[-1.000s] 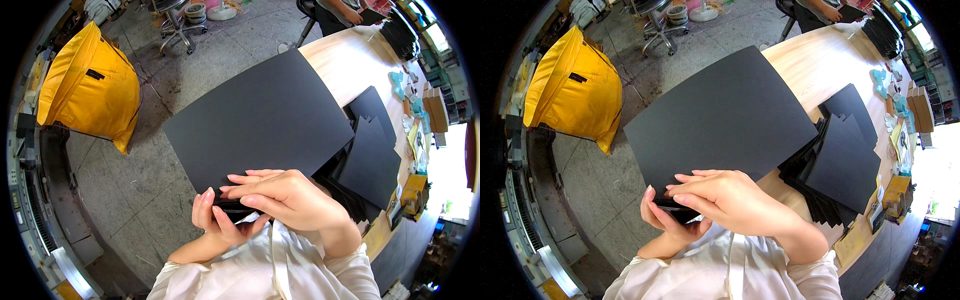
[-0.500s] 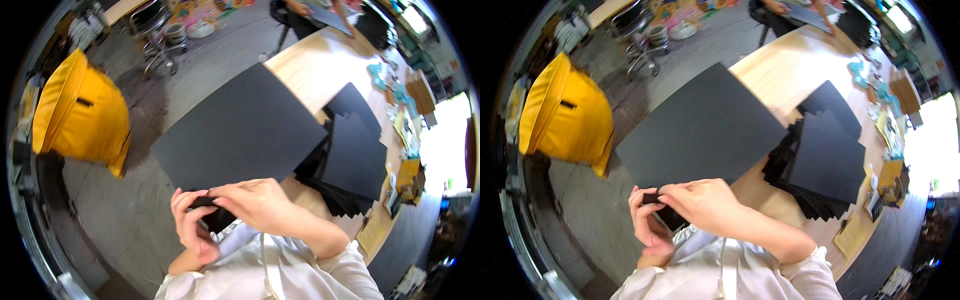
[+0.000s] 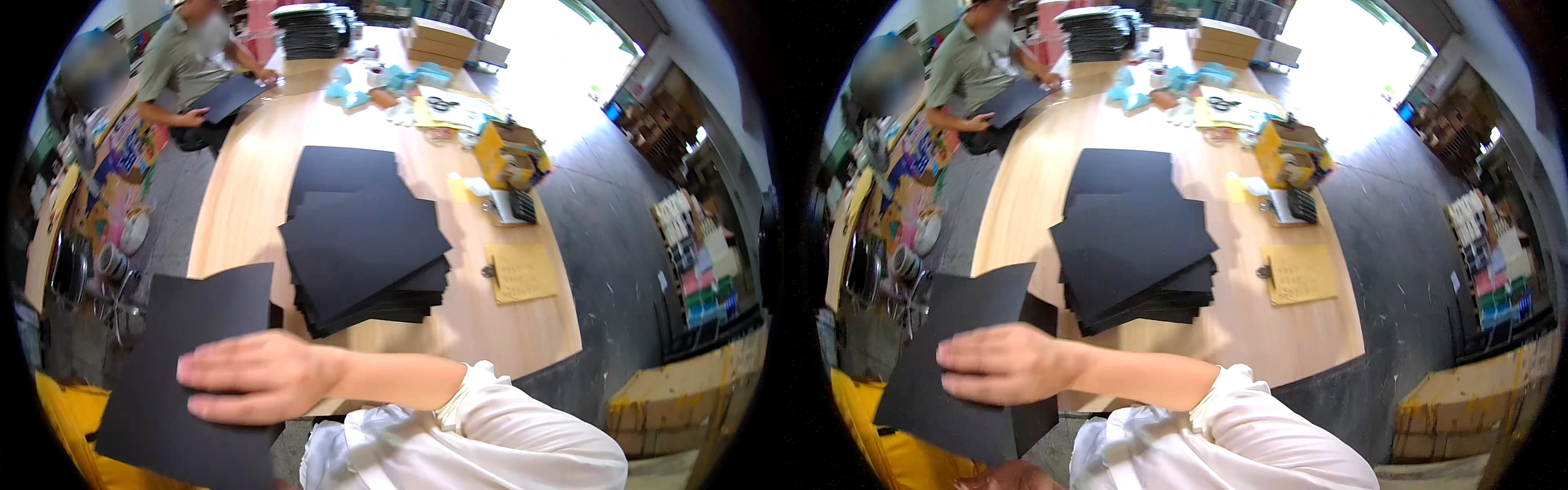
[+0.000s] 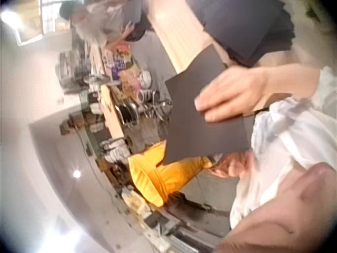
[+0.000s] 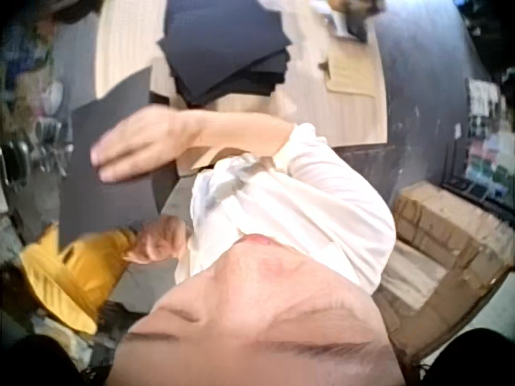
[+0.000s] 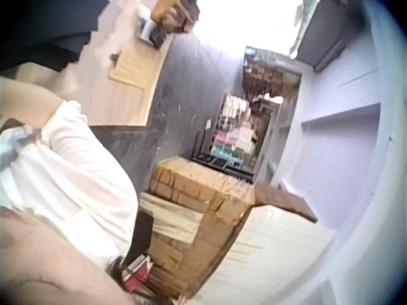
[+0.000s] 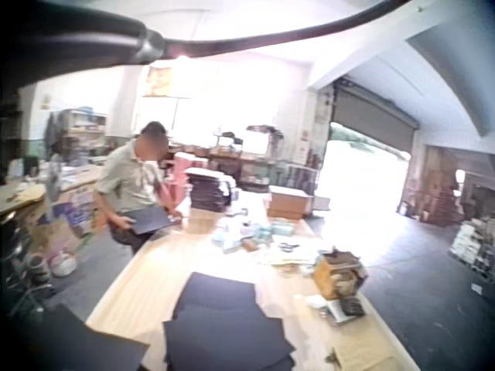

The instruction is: The person repeatedly picks up a black rectangular sheet from a pile on a wooden table, aligns it, and places it onto a growing stack. The person handles the sheets one by one, ensuring they are aligned before adding them to the pile. The task continues throughout the video with the person maintaining a steady rhythm of picking and stacking.

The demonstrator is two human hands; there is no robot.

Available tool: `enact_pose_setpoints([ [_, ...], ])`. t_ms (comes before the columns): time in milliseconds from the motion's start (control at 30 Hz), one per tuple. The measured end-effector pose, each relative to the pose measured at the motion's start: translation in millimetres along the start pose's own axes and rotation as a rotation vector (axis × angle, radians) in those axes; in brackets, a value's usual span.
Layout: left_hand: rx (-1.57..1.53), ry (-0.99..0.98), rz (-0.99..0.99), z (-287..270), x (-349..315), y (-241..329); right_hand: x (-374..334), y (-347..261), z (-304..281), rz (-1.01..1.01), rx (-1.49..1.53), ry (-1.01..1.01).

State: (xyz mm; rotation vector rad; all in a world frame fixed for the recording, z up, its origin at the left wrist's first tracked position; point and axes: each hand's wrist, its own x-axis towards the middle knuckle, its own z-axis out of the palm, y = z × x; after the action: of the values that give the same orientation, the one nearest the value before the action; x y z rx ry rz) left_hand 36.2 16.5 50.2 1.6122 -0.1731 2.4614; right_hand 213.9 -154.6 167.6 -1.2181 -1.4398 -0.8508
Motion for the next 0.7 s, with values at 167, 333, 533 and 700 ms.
enact_pose_setpoints([
  [167,-0.164,-0.503,0.047,53.4,10.5,70.8,-26.2,-55.6,-154.4,0.932,-0.240,0.793],
  [333,-0.297,-1.223,-0.242,63.5,16.6,107.5,-111.5,-133.2,-275.3,0.525,-0.925,1.058],
  [533,-0.392,-1.238,-0.336,99.5,6.5,140.6,-272.7,-214.4,-285.6,0.851,-1.206,-0.265],
  [700,-0.453,-1.233,-0.280,108.2,2.9,149.3,-357.6,-239.3,-264.7,1.314,-0.890,-0.597],
])
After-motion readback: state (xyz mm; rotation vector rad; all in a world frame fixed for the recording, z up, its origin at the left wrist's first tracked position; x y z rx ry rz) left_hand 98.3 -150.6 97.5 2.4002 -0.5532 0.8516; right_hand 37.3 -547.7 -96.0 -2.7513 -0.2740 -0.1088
